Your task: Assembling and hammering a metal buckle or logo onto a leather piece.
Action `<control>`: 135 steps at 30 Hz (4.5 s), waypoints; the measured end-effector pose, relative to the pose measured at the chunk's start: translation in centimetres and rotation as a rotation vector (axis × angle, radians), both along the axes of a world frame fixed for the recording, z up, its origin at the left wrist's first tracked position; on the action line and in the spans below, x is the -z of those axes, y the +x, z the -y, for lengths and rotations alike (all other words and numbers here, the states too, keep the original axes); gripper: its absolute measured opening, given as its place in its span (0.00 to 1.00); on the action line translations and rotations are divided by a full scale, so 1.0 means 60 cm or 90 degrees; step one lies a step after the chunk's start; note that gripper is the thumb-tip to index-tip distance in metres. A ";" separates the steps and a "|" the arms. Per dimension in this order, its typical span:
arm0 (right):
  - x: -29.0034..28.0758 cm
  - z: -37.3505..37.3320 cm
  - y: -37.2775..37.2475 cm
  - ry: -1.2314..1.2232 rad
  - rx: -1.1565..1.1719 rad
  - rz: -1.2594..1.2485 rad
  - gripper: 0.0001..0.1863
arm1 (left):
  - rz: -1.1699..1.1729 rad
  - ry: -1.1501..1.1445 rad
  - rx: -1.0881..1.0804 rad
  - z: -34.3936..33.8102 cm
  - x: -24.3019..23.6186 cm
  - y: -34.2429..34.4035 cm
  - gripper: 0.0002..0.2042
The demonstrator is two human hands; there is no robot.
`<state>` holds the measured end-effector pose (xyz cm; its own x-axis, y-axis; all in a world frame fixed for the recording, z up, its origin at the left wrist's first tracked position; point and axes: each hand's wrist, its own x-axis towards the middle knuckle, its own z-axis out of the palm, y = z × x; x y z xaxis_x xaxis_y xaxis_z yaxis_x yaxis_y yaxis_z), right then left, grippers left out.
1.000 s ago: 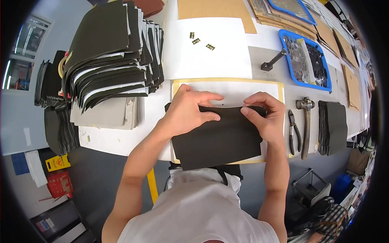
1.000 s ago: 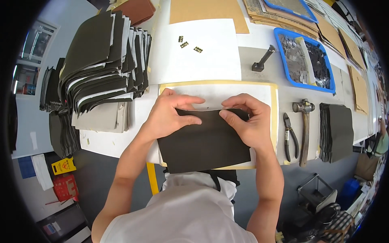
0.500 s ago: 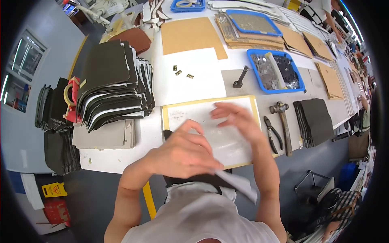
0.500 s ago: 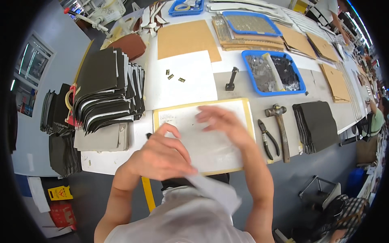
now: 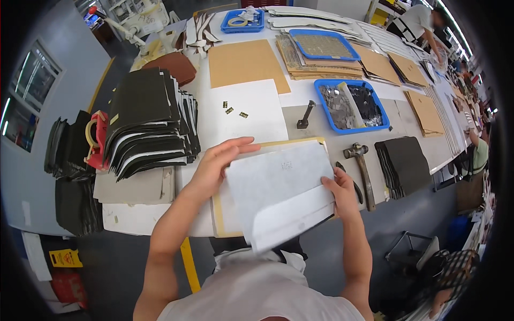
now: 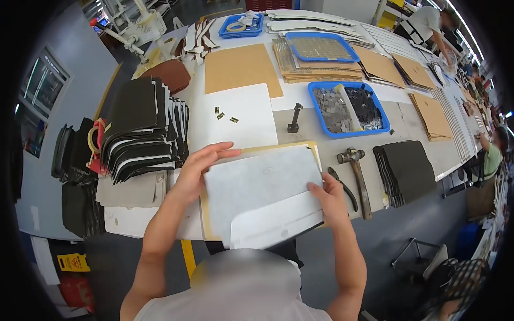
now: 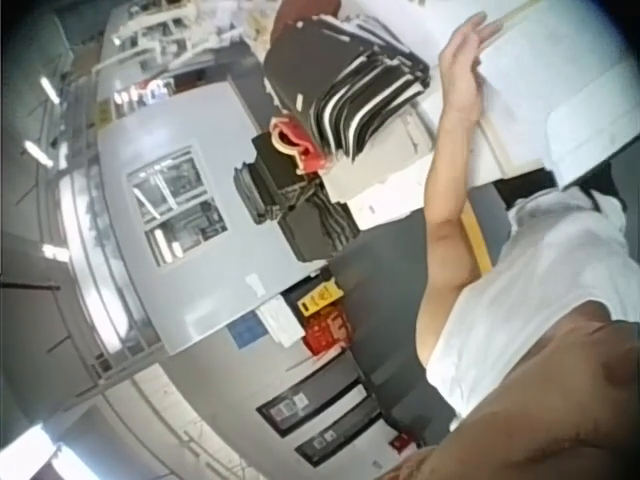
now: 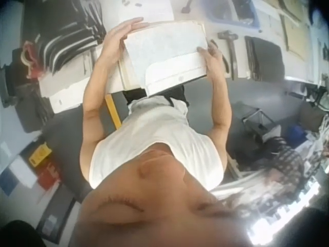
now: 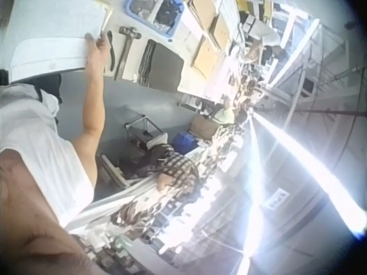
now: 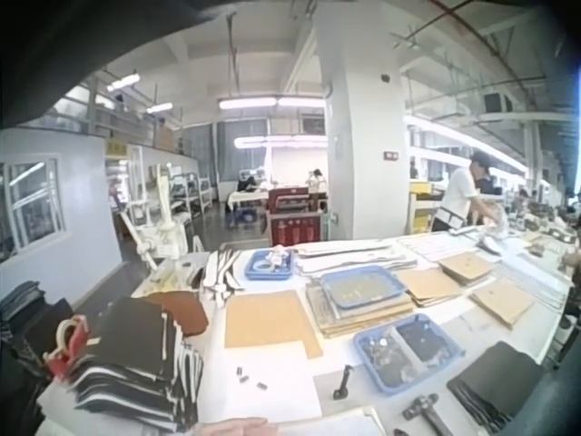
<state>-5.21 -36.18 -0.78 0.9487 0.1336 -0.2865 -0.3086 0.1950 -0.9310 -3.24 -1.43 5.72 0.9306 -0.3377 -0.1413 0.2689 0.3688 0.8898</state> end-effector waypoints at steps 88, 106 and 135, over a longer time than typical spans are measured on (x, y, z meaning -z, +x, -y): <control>-0.013 0.058 0.029 -0.683 0.035 0.260 0.15 | 0.715 0.904 -0.059 0.137 0.149 -0.014 0.27; -0.019 0.171 0.408 -1.124 -0.065 0.277 0.11 | 0.697 0.881 -0.065 0.143 0.146 0.000 0.26; -0.001 -0.056 0.155 -0.079 0.069 0.142 0.08 | 0.673 0.874 -0.103 0.131 0.146 0.001 0.25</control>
